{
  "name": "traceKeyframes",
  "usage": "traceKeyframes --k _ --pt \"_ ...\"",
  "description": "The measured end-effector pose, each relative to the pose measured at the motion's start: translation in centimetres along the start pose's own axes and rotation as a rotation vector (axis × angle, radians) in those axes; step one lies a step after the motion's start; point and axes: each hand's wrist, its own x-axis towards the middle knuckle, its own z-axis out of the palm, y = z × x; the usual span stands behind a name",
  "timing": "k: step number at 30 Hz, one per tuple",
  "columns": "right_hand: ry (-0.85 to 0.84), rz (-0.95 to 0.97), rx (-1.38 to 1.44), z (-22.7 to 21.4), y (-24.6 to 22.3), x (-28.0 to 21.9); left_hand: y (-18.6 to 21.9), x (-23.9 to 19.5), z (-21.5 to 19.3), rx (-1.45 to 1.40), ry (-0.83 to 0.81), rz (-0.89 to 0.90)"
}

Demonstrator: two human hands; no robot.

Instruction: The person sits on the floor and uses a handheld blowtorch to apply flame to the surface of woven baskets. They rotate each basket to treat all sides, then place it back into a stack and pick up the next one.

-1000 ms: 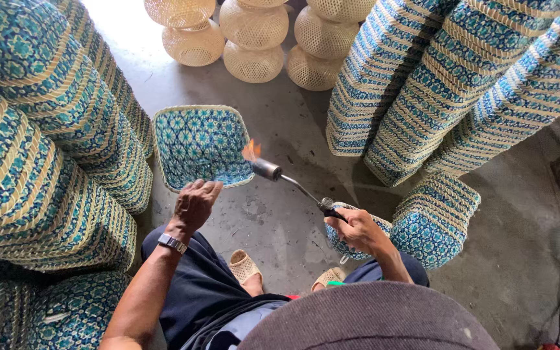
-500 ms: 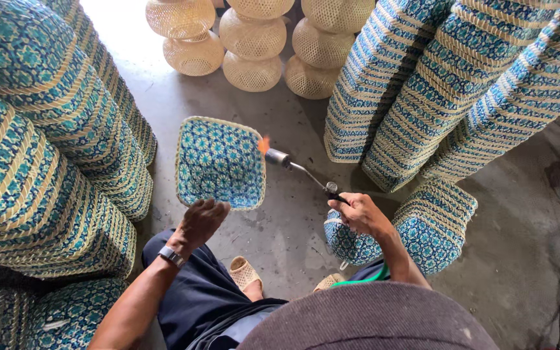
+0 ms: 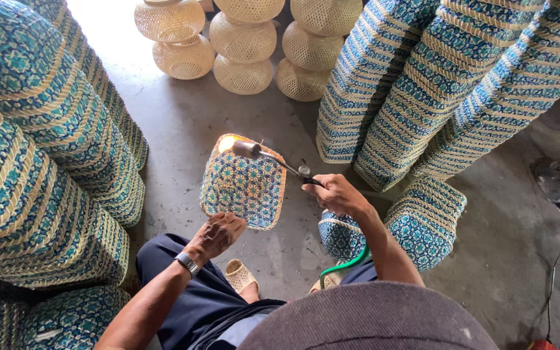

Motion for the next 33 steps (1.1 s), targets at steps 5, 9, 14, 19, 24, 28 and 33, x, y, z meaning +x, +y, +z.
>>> traceKeyframes --k 5,9,14,19,24,28,33 --pt "0.020 -0.018 -0.200 -1.3 2.8 -2.1 -0.9 -1.4 0.5 0.025 0.075 -0.007" --pt "0.100 -0.215 -0.344 -1.3 5.0 -2.5 -1.4 -2.1 1.1 0.028 0.018 -0.003" --pt "0.220 -0.828 -0.640 0.4 3.0 -0.6 0.0 -0.6 1.6 -0.014 -0.018 -0.008" --pt "0.037 0.038 0.098 2.6 -0.7 0.1 1.3 0.1 1.7 -0.035 0.027 -0.025" --pt "0.234 -0.374 -0.238 2.5 0.3 -2.6 0.5 -1.1 3.0 -0.129 0.130 -0.108" --pt "0.334 0.092 0.177 5.5 2.8 -6.0 0.6 -0.9 4.3 -0.022 0.173 -0.204" --pt "0.506 0.208 0.698 11.8 5.2 -5.4 4.9 1.7 5.2 -0.091 0.269 -0.331"
